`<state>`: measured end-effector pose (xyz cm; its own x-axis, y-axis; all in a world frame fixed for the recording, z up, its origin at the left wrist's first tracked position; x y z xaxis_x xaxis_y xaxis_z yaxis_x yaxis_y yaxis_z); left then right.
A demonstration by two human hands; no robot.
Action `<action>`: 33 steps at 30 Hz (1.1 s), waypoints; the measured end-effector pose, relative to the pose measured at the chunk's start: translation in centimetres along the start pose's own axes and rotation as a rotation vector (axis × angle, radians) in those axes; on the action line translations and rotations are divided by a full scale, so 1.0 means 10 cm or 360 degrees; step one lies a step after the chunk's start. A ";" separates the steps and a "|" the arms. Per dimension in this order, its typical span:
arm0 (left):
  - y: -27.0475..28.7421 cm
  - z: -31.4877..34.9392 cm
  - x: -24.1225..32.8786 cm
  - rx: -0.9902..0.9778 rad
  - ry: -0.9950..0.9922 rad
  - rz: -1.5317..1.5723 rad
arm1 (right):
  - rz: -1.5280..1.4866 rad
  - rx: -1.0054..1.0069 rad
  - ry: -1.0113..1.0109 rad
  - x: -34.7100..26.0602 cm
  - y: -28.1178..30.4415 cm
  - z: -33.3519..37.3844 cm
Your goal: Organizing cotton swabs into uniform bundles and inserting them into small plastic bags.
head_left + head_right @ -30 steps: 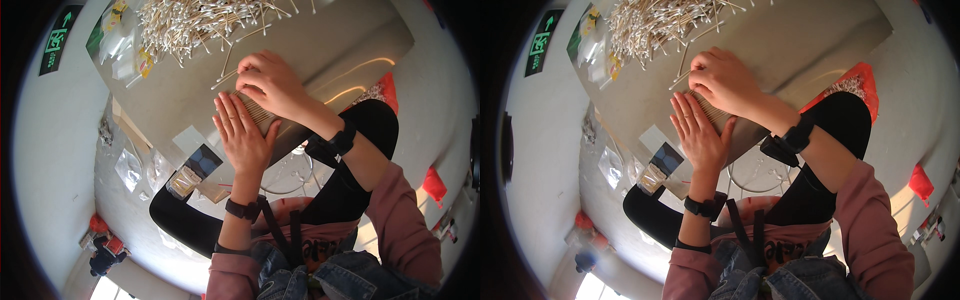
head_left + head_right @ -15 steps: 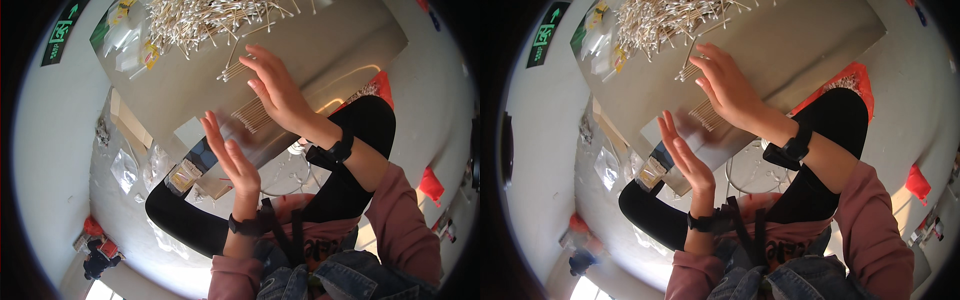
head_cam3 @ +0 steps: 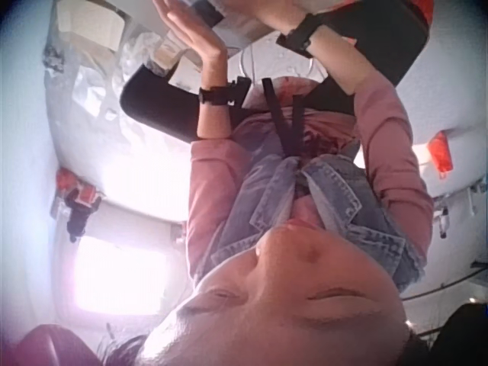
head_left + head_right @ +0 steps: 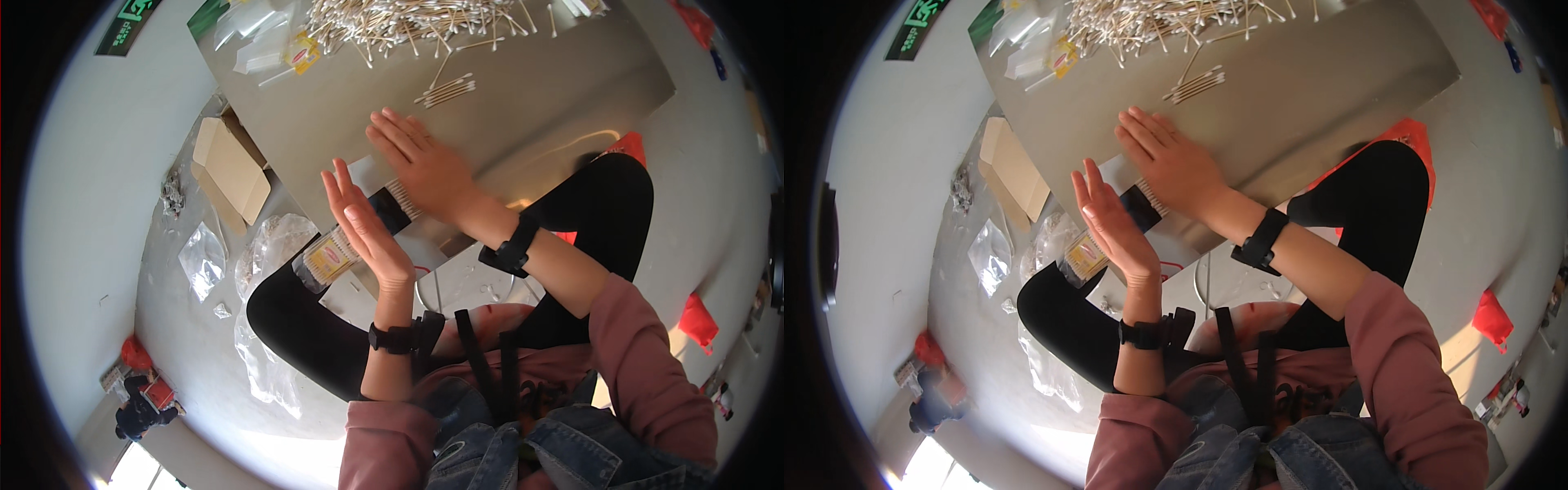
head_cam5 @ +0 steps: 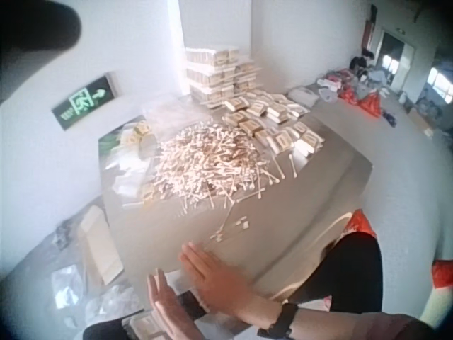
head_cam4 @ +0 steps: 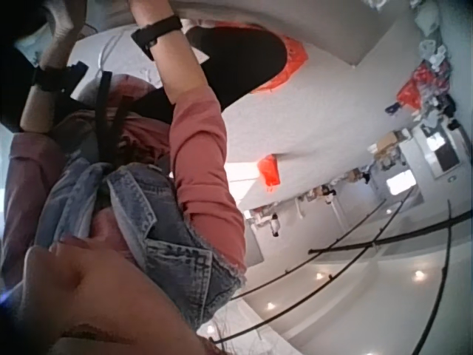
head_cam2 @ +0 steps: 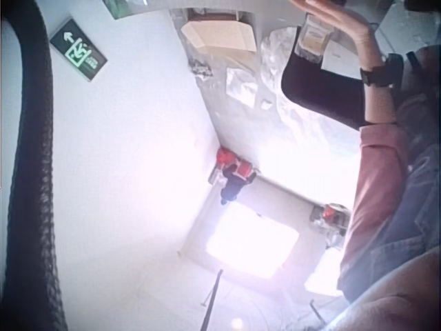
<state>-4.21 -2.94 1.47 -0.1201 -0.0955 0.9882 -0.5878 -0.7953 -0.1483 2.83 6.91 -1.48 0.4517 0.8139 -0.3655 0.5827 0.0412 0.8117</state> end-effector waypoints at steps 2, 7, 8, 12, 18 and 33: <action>-0.01 -0.01 -0.05 -0.0001 -0.0041 0.0037 | -0.0054 0.0029 -0.0023 -0.21 -0.09 -0.04; 0.06 -0.02 -0.07 0.0158 0.0025 0.0321 | -0.0055 0.0047 -0.0030 -0.35 -0.19 -0.07; 0.10 -0.02 -0.02 0.0156 0.0032 0.0325 | 0.0018 0.0025 0.0006 -0.34 -0.19 -0.07; 0.43 -0.03 0.30 0.0154 -0.0056 -0.0281 | 0.0131 -0.0022 0.0045 -0.26 -0.16 -0.05; 0.56 0.01 0.28 -0.0336 -0.0380 -0.1395 | 0.0182 -0.0042 0.0038 -0.31 -0.16 -0.08; 0.43 0.05 0.08 -0.0303 -0.0544 -0.1423 | 0.0197 -0.0113 -0.0007 -0.30 -0.18 -0.07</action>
<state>-6.42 -6.76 1.69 0.6540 0.3035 0.6929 -0.4724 -0.5515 0.6875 -0.05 4.81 -1.49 0.5200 0.8128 -0.2626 0.4734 -0.0183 0.8806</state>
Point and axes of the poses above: each hand's wrist, its own z-axis away from the middle knuckle, its own y-axis out of the back of the hand, x = y × z, the point moved 1 cm from there along -z, towards the middle knuckle, and after that the axes turned 6 degrees about x, right-handed, at the moved point
